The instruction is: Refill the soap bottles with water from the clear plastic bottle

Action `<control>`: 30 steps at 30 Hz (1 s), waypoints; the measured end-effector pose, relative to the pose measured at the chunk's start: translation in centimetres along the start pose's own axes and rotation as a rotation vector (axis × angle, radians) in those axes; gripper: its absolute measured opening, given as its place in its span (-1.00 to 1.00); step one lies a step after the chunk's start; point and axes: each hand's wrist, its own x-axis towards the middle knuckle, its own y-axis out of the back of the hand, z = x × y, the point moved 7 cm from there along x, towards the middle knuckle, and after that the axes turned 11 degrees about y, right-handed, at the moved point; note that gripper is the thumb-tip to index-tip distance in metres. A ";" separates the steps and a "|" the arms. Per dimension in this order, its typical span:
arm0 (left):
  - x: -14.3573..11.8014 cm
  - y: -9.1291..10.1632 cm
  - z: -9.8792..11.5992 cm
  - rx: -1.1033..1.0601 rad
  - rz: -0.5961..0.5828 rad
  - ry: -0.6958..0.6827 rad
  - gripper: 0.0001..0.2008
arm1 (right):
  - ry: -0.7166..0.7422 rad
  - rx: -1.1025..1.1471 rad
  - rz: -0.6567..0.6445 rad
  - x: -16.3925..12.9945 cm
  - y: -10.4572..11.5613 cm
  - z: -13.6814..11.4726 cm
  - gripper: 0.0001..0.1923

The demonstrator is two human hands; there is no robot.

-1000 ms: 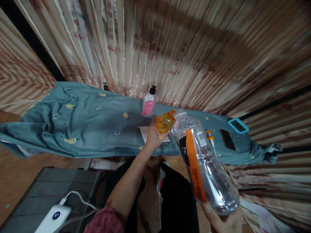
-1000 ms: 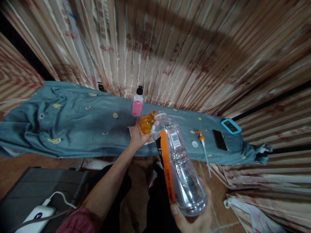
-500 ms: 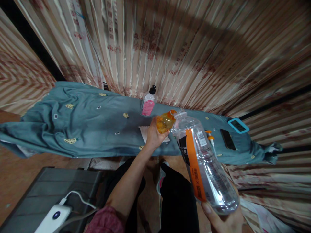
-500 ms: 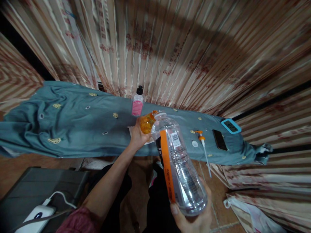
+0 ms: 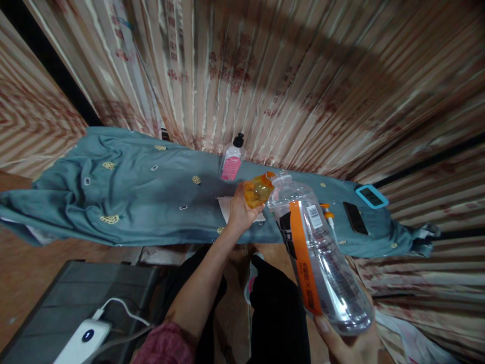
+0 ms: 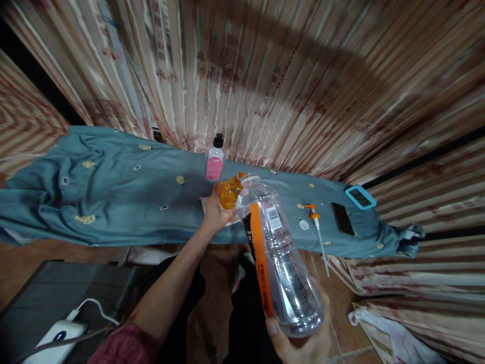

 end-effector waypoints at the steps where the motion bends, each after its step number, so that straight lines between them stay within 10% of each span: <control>1: 0.0 0.0 0.0 0.007 0.001 0.007 -0.31 | -0.003 0.003 0.005 0.0 0.0 0.0 -0.08; 30: 0.1 -0.2 0.0 0.016 0.011 0.049 -0.32 | -0.041 0.003 0.004 -0.1 0.0 -0.1 -0.03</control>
